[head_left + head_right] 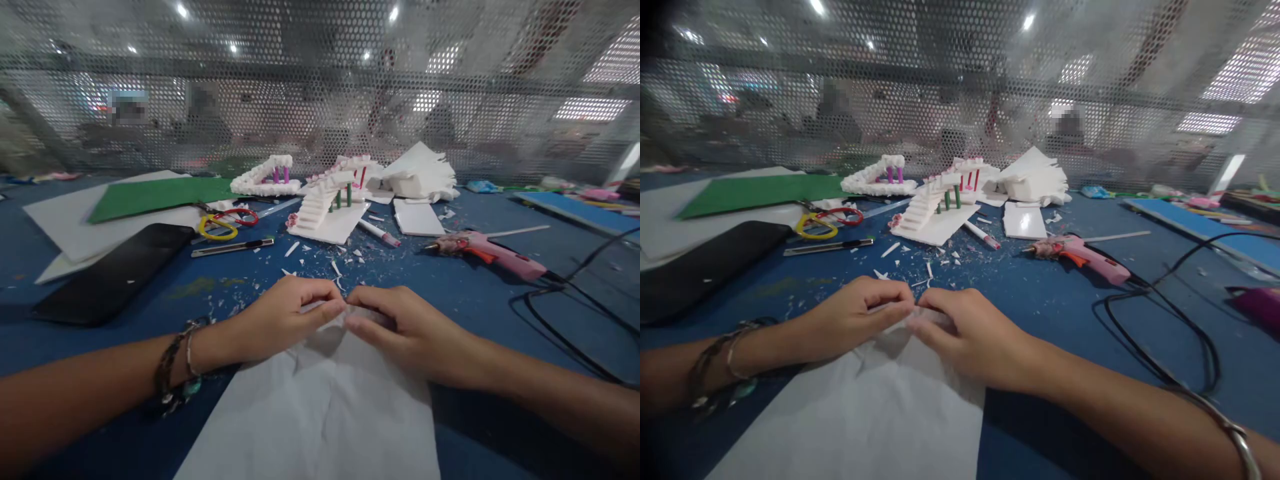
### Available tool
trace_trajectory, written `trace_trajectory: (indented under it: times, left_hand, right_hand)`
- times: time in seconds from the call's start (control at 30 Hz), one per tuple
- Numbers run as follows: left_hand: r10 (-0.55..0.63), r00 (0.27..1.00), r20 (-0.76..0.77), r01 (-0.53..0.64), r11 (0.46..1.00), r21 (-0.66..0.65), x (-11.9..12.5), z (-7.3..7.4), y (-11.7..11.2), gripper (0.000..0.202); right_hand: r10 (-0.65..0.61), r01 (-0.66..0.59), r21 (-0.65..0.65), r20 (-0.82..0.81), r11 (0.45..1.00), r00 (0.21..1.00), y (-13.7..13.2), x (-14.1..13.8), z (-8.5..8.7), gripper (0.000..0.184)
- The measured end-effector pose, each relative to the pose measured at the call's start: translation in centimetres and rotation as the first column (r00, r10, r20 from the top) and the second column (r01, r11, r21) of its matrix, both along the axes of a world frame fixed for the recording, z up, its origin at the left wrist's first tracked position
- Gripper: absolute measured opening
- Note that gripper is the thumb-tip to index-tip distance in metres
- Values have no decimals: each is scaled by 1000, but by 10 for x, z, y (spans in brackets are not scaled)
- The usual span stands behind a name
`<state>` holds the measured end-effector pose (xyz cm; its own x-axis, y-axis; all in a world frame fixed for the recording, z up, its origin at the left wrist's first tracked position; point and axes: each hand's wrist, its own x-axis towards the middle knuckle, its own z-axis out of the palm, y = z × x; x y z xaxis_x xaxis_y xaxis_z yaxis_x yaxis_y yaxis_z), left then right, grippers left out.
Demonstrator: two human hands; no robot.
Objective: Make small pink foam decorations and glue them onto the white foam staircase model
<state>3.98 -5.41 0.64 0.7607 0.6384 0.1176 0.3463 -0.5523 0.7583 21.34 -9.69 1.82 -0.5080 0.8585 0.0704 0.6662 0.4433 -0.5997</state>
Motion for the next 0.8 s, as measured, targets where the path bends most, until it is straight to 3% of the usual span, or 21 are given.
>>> trace_trajectory:
  times: [0.27,0.47,0.7,0.8]
  left_hand:
    - [-106,994,23,107,994,-31,-2,-1,-3,28]
    - [-203,977,72,208,975,-79,-3,1,-5,28]
    - [-131,976,176,160,975,-156,3,4,-7,30]
    - [-84,978,191,119,976,-184,3,4,-10,30]
  right_hand:
    - [8,-9,-9,-81,1000,997,4,-8,-9,29]
    - [106,-101,40,-130,994,986,1,-2,-5,29]
    - [108,-68,201,-193,977,975,-5,-2,1,26]
    - [71,-25,210,-215,977,974,-7,-4,0,26]
